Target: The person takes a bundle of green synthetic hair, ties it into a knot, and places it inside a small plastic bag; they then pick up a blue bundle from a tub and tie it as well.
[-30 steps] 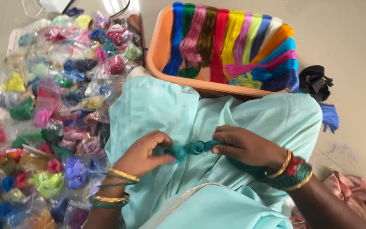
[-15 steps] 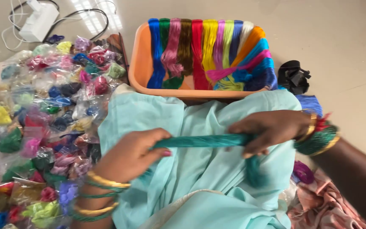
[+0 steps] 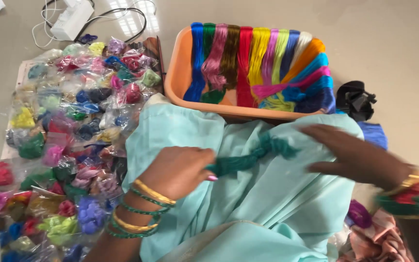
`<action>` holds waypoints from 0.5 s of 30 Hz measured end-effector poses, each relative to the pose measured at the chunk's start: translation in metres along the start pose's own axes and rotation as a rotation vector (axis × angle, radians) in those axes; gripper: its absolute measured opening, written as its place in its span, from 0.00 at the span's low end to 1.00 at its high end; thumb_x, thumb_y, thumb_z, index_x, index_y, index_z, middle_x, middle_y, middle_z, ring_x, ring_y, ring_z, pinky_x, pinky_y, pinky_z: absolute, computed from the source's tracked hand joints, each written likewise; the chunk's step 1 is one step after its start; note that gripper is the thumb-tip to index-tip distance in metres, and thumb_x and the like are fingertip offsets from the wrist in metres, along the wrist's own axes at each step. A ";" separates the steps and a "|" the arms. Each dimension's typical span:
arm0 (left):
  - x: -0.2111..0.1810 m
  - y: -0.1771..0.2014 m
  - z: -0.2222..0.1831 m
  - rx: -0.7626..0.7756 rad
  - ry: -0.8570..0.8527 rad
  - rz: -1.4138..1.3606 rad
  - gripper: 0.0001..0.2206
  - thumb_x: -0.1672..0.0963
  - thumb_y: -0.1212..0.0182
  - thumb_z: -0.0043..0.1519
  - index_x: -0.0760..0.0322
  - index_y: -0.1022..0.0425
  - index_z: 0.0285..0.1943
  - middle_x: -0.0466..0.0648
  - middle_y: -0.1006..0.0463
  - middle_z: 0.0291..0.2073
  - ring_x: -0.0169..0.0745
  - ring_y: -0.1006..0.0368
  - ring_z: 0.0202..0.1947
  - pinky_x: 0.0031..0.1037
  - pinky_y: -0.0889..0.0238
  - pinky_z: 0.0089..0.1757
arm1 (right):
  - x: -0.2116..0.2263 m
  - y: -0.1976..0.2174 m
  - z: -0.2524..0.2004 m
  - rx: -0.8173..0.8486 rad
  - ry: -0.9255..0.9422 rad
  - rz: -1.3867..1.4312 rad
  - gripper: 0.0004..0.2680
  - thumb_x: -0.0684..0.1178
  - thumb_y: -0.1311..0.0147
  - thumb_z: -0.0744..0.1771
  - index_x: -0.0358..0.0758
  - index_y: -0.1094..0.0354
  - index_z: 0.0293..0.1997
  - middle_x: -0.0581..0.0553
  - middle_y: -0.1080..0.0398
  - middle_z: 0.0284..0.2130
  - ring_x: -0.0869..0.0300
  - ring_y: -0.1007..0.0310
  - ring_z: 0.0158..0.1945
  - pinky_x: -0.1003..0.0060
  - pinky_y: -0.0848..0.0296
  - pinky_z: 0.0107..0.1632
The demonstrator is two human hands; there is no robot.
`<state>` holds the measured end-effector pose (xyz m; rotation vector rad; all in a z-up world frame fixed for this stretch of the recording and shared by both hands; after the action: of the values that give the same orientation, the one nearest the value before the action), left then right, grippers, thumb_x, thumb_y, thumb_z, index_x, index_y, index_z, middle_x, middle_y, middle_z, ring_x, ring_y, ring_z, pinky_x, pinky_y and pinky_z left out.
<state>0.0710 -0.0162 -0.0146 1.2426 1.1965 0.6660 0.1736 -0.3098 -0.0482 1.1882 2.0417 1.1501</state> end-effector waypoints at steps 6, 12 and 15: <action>-0.048 0.073 -0.010 -0.229 -0.305 -0.201 0.10 0.53 0.35 0.59 0.62 0.28 0.40 0.50 0.22 0.32 0.56 0.24 0.36 0.44 0.33 0.33 | 0.166 0.048 0.005 -0.378 1.142 0.932 0.33 0.50 0.34 0.63 0.32 0.53 0.74 0.29 0.53 0.72 0.51 0.43 0.70 0.57 0.38 0.66; 0.075 0.079 -0.068 -0.229 0.448 -0.236 0.11 0.51 0.34 0.60 0.54 0.21 0.48 0.46 0.17 0.33 0.43 0.22 0.32 0.35 0.31 0.35 | 0.126 0.031 0.028 0.266 0.704 0.854 0.06 0.48 0.45 0.67 0.39 0.29 0.44 0.53 0.28 0.30 0.66 0.32 0.33 0.66 0.29 0.38; 0.087 -0.007 -0.055 0.213 0.290 -0.261 0.26 0.48 0.27 0.50 0.49 0.25 0.59 0.51 0.17 0.36 0.48 0.21 0.41 0.39 0.30 0.42 | 0.129 0.058 0.003 0.182 0.681 0.618 0.06 0.49 0.45 0.67 0.40 0.29 0.42 0.48 0.28 0.28 0.60 0.30 0.32 0.64 0.29 0.37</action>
<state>0.0449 0.0792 -0.0424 1.1605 1.6736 0.5457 0.1387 -0.1809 -0.0016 1.7775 2.3610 1.8975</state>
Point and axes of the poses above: each hand's wrist, its own z-axis towards the middle knuckle, its own y-axis out of the back of the hand, x = y × z, the point moved 7 cm from there along z, towards the middle knuckle
